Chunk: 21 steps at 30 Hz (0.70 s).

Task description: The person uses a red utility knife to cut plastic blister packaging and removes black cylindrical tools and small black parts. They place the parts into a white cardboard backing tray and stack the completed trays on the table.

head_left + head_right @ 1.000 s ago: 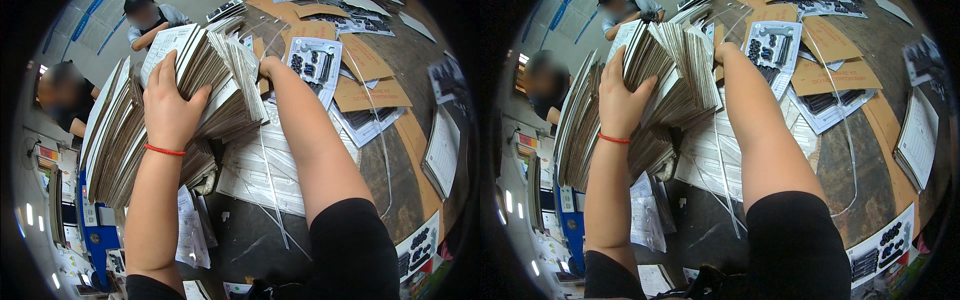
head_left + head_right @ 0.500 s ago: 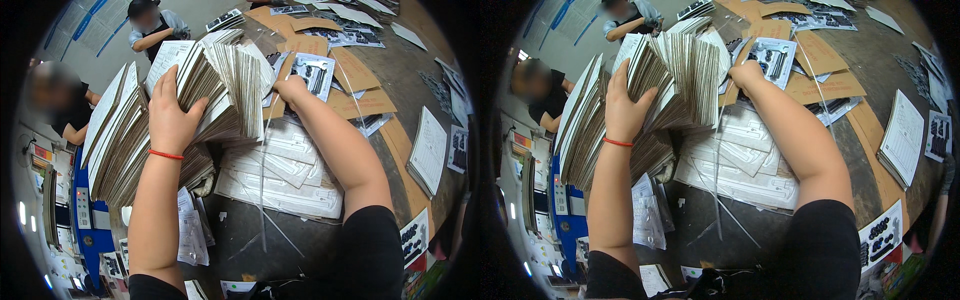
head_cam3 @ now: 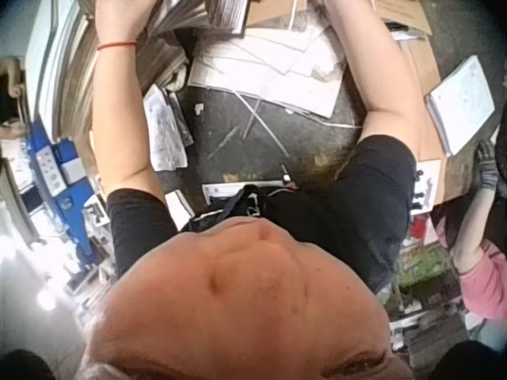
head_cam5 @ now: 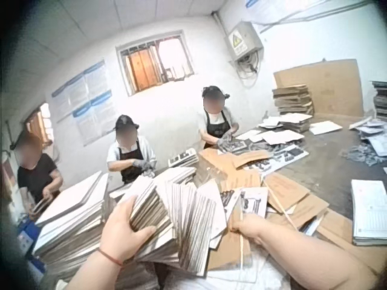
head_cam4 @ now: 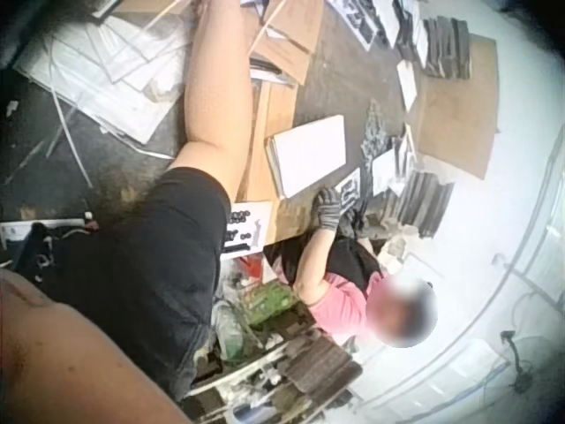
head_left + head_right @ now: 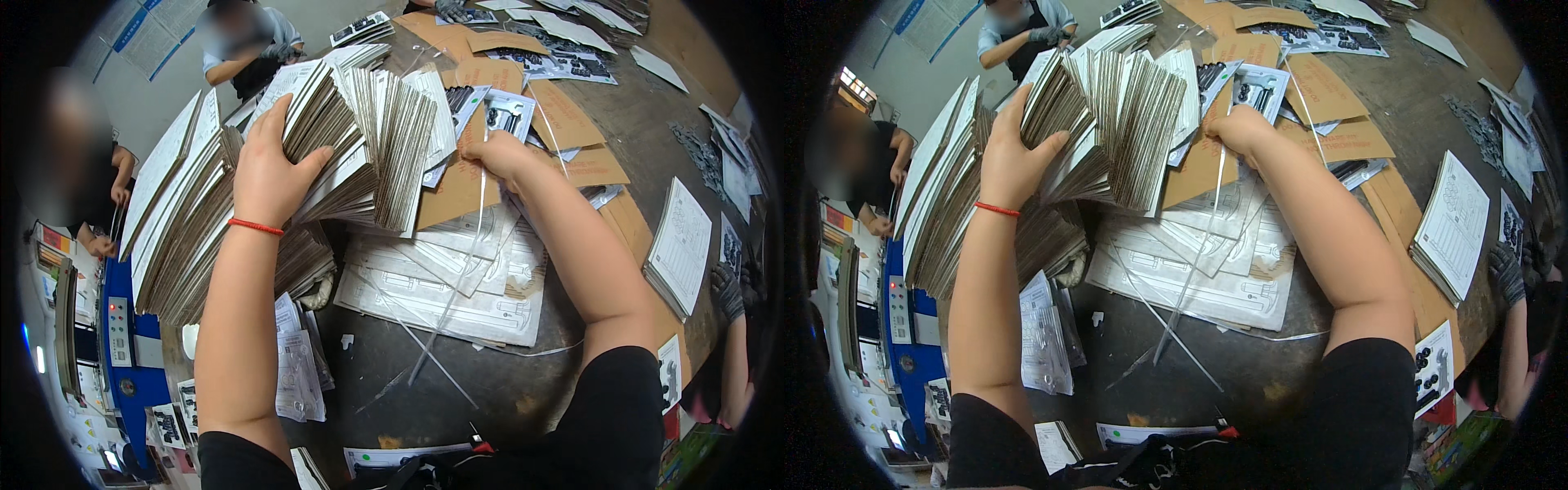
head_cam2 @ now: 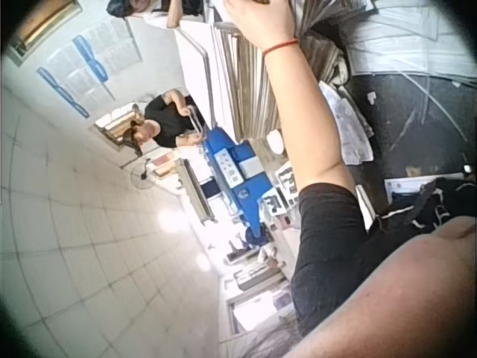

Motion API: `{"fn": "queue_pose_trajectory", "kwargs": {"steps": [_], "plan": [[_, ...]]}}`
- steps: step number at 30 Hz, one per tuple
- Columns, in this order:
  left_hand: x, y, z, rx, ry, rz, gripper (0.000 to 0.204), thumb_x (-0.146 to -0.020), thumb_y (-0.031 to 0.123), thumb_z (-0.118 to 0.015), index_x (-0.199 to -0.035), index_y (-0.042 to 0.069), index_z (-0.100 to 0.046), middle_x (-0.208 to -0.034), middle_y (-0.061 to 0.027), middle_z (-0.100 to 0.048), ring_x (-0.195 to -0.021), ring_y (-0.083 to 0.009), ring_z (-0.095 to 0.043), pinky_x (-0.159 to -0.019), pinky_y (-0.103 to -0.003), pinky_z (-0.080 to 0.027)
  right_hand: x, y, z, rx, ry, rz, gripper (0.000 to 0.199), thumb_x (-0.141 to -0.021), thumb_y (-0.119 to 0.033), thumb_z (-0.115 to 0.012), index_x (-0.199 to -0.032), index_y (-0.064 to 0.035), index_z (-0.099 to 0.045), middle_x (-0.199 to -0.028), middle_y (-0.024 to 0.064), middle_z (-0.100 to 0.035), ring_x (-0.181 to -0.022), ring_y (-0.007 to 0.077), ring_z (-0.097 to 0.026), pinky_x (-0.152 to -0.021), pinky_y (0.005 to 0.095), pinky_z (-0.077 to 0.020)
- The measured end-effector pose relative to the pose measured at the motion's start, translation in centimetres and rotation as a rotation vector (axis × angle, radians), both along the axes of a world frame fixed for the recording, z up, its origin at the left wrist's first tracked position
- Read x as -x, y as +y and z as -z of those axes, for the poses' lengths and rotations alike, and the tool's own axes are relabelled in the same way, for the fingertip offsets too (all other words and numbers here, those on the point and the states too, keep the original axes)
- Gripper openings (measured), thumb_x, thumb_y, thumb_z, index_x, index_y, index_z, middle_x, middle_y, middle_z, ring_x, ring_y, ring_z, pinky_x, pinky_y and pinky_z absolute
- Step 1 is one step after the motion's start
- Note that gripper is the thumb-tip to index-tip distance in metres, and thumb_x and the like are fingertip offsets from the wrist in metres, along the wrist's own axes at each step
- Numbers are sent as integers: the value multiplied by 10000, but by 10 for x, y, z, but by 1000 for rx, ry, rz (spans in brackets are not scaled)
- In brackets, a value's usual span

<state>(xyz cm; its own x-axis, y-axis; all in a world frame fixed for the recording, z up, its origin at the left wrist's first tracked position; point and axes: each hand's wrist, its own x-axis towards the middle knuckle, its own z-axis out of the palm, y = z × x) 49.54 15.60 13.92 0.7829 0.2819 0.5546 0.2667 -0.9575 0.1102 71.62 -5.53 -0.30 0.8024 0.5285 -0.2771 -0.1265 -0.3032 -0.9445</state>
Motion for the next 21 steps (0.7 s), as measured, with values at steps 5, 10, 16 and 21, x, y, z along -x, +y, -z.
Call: {"fn": "queue_pose_trajectory", "kwargs": {"steps": [5, 10, 16, 21], "plan": [[8, 8, -1, 28, 2, 31, 773, -738, 256, -813, -1399, 49, -471, -1347, -210, -543, -1241, -374, -522, -1047, -420, -431, -29, 15, -5, -293, 660, -62, 314, -890, -362, -664, -909, -49, -655, -849, 121, -709, -746, 250, -718, -690, 407, -602], [0, -1, -3, 57, 7, 92, 794, -726, 199, -828, -1410, 31, -462, -1372, -212, -531, -1277, -370, -503, -1078, -404, -404, -74, 43, 21, -103, 416, 25, 430, -907, -389, -675, -1090, 0, -651, -1008, 151, -711, -841, 293, -712, -713, 447, -577], [16, 2, -6, 82, 27, 40, 794, -713, 177, -830, -1400, 21, -462, -1377, -202, -524, -1267, -368, -507, -1063, -403, -418, -37, 57, -14, 230, -159, 84, 428, -867, -256, -683, -1047, 132, -658, -1018, 251, -698, -915, 358, -691, -773, 419, -525], [14, 0, -6, 89, 2, 64, 793, -709, 175, -833, -1400, 38, -467, -1383, -200, -517, -1263, -373, -508, -1053, -408, -428, -26, 8, -33, 375, -435, 225, 436, -860, -291, -657, -1022, 113, -671, -1017, 295, -687, -985, 410, -681, -824, 427, -530]]}}
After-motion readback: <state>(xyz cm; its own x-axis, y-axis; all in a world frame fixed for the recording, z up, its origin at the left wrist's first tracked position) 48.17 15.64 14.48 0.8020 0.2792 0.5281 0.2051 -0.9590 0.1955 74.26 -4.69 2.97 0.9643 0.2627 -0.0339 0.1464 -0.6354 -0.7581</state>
